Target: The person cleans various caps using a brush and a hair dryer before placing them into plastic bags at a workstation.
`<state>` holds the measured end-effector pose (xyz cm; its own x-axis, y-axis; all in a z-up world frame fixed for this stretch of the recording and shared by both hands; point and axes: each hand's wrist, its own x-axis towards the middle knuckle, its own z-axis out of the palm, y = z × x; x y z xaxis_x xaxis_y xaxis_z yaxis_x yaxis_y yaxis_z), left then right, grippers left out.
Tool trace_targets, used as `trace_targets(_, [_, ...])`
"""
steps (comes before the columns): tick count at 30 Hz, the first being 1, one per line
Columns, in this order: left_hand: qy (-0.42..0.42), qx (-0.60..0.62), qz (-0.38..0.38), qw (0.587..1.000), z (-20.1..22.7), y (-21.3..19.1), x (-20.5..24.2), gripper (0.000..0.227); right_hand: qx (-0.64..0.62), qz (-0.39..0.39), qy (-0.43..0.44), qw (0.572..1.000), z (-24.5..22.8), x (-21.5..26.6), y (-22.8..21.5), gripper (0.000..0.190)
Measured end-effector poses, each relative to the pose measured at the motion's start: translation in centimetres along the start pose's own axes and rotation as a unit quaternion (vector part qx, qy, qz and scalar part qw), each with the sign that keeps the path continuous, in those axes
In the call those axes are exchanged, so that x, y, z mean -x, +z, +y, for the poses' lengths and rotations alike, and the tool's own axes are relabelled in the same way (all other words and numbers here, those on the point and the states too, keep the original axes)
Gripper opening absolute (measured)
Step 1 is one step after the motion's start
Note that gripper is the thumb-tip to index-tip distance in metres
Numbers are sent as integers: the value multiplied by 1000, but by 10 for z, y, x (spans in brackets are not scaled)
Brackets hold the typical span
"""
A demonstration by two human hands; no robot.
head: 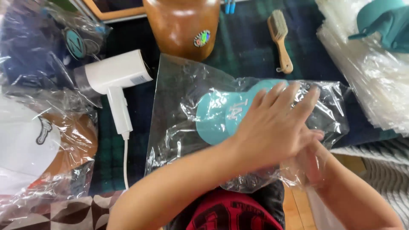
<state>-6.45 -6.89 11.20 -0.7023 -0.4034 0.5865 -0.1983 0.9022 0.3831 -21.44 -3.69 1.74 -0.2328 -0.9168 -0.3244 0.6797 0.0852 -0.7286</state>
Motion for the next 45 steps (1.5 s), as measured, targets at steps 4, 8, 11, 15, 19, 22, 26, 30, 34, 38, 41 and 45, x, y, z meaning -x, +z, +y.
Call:
trace_targets(4, [-145, 32, -147, 978, -24, 106, -71, 72, 10, -25, 38, 999, 5, -4, -1, 35])
trace_targets(8, [-173, 55, -372, 910, -29, 120, -101, 19, 9, -53, 59, 997, 1, -24, -10, 30])
trace_targets(11, [-158, 78, -420, 890, -16, 87, -106, 33, 5, -63, 87, 994, 11, -30, -24, 26])
trace_targets(15, [-154, 191, -354, 902, 2, 85, -110, 49, 2, -91, 110, 990, 17, -45, -32, 21])
trace_targets(19, [-139, 253, -297, 910, 23, 112, -110, 45, -4, -99, 131, 986, 26, -40, -47, 17])
trace_targets(22, [-77, 212, -223, 948, 15, 123, -104, 38, -5, -115, 144, 983, 33, -43, -51, 14])
trace_targets(26, [-29, 83, -87, 992, -24, 35, -80, 27, -5, -135, 166, 977, 40, -44, -57, 13])
trace_targets(30, [-20, 32, -136, 990, -38, -107, -6, 19, -10, -144, 183, 972, 39, -35, -60, 13])
trace_targets(34, [54, -34, -136, 989, -27, -91, 92, 78, -23, -43, 198, 979, 27, -31, -11, 34])
trace_targets(38, [72, -29, -24, 997, -29, -57, 129, 10, -32, -22, 167, 985, 29, -24, 23, 33])
trace_targets(41, [113, 36, 27, 993, -34, -43, 136, 6, -55, -43, 154, 986, 26, -30, 50, 42])
trace_targets(45, [149, 77, 17, 986, -26, -38, 129, 9, -16, -8, 155, 988, 44, -46, 71, 27])
